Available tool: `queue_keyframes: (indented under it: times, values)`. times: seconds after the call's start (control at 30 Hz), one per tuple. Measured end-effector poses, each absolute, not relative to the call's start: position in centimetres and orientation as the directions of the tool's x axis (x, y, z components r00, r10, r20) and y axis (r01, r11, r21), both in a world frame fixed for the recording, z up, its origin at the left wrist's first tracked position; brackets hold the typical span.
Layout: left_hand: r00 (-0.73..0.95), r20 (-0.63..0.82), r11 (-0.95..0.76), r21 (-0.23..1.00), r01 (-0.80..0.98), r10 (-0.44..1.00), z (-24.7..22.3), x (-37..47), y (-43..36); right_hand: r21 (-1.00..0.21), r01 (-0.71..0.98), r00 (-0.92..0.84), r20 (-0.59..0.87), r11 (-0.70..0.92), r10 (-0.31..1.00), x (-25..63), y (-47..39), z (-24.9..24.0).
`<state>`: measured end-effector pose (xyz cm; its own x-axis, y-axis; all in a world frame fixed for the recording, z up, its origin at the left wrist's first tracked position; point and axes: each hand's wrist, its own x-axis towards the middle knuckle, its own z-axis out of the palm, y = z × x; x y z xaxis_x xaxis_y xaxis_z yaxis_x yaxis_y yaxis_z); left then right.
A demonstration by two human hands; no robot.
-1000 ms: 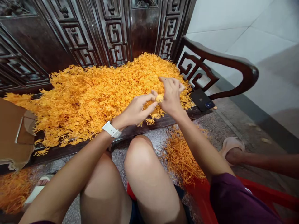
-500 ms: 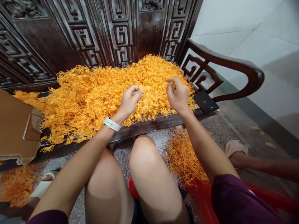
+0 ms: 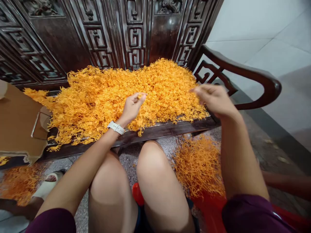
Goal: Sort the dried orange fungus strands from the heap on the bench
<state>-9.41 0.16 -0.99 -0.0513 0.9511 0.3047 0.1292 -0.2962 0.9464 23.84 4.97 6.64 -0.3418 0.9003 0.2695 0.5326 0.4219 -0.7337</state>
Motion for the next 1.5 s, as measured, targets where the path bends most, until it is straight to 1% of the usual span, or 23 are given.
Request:
queue_keyframes:
  times: [0.07, 0.1, 0.13, 0.23, 0.3, 0.4, 0.53, 0.67, 0.77, 0.83, 0.9, 0.93, 0.97, 1.0, 1.03, 1.07, 1.1, 1.13, 1.2, 1.27, 1.33, 1.37, 1.5]
  values:
    - [-0.171, 0.308, -0.316, 0.949, -0.021, 0.936, -0.3, -9.7, 0.5, -0.703, 0.574, -0.549, 0.049, 0.419, 0.835, 23.2, 3.7, 6.2]
    - [-0.208, 0.297, -0.319, 0.945, -0.08, 0.932, 0.3, -9.7, 0.5, -0.677, 0.598, -0.569, 0.016, 0.428, 0.822, 22.5, 3.4, 5.9]
    - [-0.236, 0.286, -0.32, 0.939, -0.122, 0.929, 0.8, -9.6, 0.4, -0.644, 0.63, -0.52, 0.064, 0.434, 0.852, 21.6, 3.4, 5.5]
    - [-0.261, 0.276, -0.326, 0.93, -0.172, 0.925, 1.9, -9.0, 0.0, -0.519, 0.761, -0.231, 0.344, 0.389, 0.91, 18.6, 3.9, 5.1]
    - [-0.205, 0.295, -0.33, 0.929, -0.166, 0.933, 2.0, -8.6, -0.3, -0.491, 0.751, -0.249, 0.41, 0.442, 0.878, 16.5, 3.8, 5.4]
    - [-0.06, 0.359, -0.362, 0.929, -0.069, 0.932, 1.8, -7.9, -0.8, -0.578, 0.544, -0.437, 0.424, 0.609, 0.793, 13.8, 2.2, 6.3]
    - [0.084, 0.367, -0.375, 0.916, 0.141, 0.927, 2.3, -7.1, -2.1, -0.654, 0.39, -0.544, 0.403, 0.648, 0.735, 11.6, 0.6, 6.2]
    - [0.168, 0.328, -0.364, 0.888, 0.282, 0.93, 3.3, -6.9, -2.8, -0.764, 0.303, -0.442, 0.417, 0.57, 0.794, 10.8, 0.9, 5.2]
    - [0.193, 0.371, -0.415, 0.852, 0.318, 0.908, 2.8, -7.5, -2.0, -0.803, 0.243, -0.369, 0.442, 0.544, 0.817, 10.8, -1.1, 6.0]
    - [0.201, 0.395, -0.443, 0.828, 0.343, 0.896, 1.6, -8.3, -1.2, -0.828, 0.117, -0.391, 0.47, 0.549, 0.791, 11.6, -4.1, 7.7]
    - [0.169, 0.381, -0.417, 0.824, 0.383, 0.909, 0.0, -9.5, -0.5, -0.803, -0.129, -0.454, 0.569, 0.582, 0.685, 13.3, -7.3, 9.4]
    - [0.126, 0.365, -0.384, 0.836, 0.392, 0.923, -0.8, -10.1, -0.2, -0.75, -0.287, -0.494, 0.649, 0.596, 0.579, 14.4, -8.4, 10.1]
    - [0.073, 0.348, -0.348, 0.857, 0.381, 0.935, -1.5, -10.7, 0.0, -0.704, -0.431, -0.59, 0.693, 0.565, 0.414, 15.5, -8.9, 10.6]
    - [0.018, 0.336, -0.321, 0.881, 0.348, 0.942, -2.0, -11.1, 0.1, -0.698, -0.504, -0.677, 0.685, 0.509, 0.268, 16.4, -8.9, 10.7]
    - [-0.033, 0.331, -0.307, 0.904, 0.298, 0.943, -2.3, -11.4, 0.1, -0.733, -0.501, -0.752, 0.631, 0.46, 0.188, 17.1, -8.3, 10.5]
    - [-0.075, 0.328, -0.303, 0.923, 0.236, 0.942, -2.2, -11.5, 0.1, -0.792, -0.427, -0.814, 0.547, 0.436, 0.196, 17.3, -7.2, 10.1]
    - [-0.11, 0.325, -0.305, 0.937, 0.169, 0.939, -2.0, -11.4, 0.0, -0.846, -0.317, -0.841, 0.46, 0.428, 0.286, 17.2, -5.9, 9.4]
    - [-0.143, 0.317, -0.305, 0.947, 0.102, 0.938, -1.5, -11.2, -0.1, -0.89, -0.199, -0.809, 0.385, 0.41, 0.444, 16.8, -4.5, 8.7]
    - [-0.215, 0.256, -0.271, 0.961, -0.043, 0.942, -0.3, -10.6, -0.5, -0.945, -0.082, -0.607, 0.3, 0.318, 0.736, 15.1, -2.5, 7.3]
    - [-0.254, 0.137, -0.192, 0.959, -0.207, 0.957, 0.8, -10.1, -0.9, -0.976, -0.083, -0.375, 0.218, 0.201, 0.901, 13.3, -2.3, 6.3]
    - [-0.223, 0.031, -0.109, 0.932, -0.346, 0.974, 1.7, -9.7, -1.3, -0.985, -0.077, -0.199, 0.168, 0.155, 0.965, 11.7, -3.7, 5.8]
    - [-0.191, 0.006, -0.083, 0.915, -0.395, 0.982, 2.1, -9.6, -1.5, -0.98, -0.042, -0.158, 0.197, 0.193, 0.968, 11.1, -4.7, 5.7]
    - [-0.041, 0.011, -0.029, 0.877, -0.48, 0.999, 3.7, -9.1, -2.2, -0.861, 0.261, -0.209, 0.391, 0.437, 0.896, 9.6, -7.2, 5.4]
